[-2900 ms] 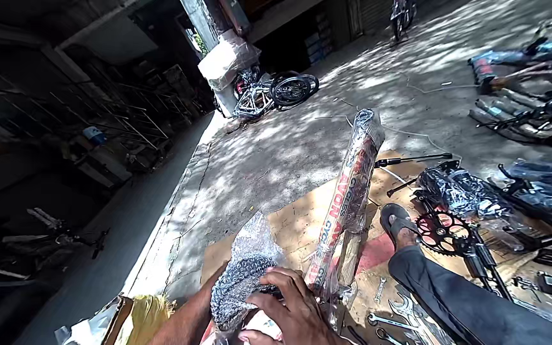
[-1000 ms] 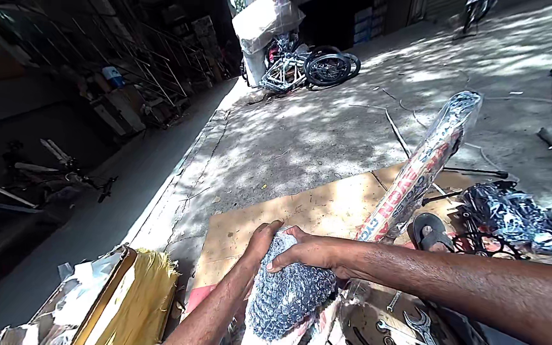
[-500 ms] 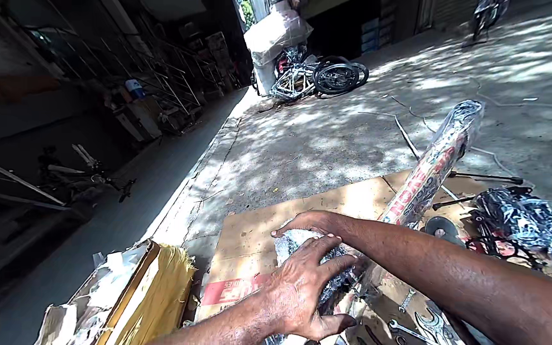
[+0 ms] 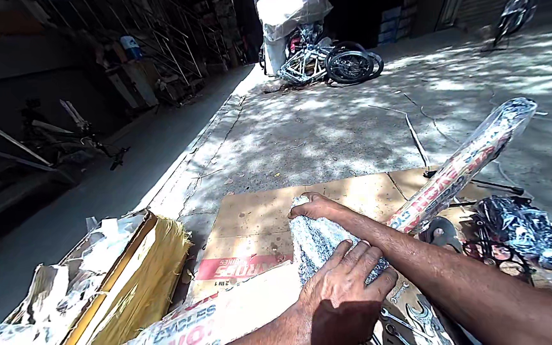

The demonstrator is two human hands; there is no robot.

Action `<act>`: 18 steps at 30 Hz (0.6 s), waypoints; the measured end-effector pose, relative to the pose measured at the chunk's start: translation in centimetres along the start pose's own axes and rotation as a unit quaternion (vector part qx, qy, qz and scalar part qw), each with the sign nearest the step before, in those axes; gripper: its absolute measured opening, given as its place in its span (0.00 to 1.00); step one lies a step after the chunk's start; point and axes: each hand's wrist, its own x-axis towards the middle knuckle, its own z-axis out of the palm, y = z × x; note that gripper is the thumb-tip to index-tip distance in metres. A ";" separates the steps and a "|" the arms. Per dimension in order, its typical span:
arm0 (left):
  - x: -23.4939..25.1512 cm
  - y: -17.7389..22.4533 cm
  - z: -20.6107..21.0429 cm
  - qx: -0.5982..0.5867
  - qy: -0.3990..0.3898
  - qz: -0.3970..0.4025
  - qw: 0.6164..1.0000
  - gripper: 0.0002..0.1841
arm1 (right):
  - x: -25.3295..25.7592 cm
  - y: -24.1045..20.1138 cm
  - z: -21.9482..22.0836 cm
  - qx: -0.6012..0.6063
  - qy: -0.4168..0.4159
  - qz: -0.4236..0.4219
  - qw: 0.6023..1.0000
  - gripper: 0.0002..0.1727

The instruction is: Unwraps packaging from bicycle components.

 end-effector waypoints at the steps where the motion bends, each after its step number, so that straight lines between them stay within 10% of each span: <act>1: -0.2 0.0 0.1 -0.014 0.020 -0.037 0.999 0.23 | 0.0 0.1 0.0 0.032 -0.013 0.000 0.999 0.20; 6: -1.0 0.0 0.9 0.028 0.057 -0.282 0.957 0.50 | 0.9 -0.4 -0.3 0.145 -0.152 0.065 0.975 0.16; 18: -2.1 -0.2 1.0 -0.007 0.082 -0.098 0.992 0.30 | -1.1 1.5 -0.1 0.310 -0.166 0.061 0.934 0.05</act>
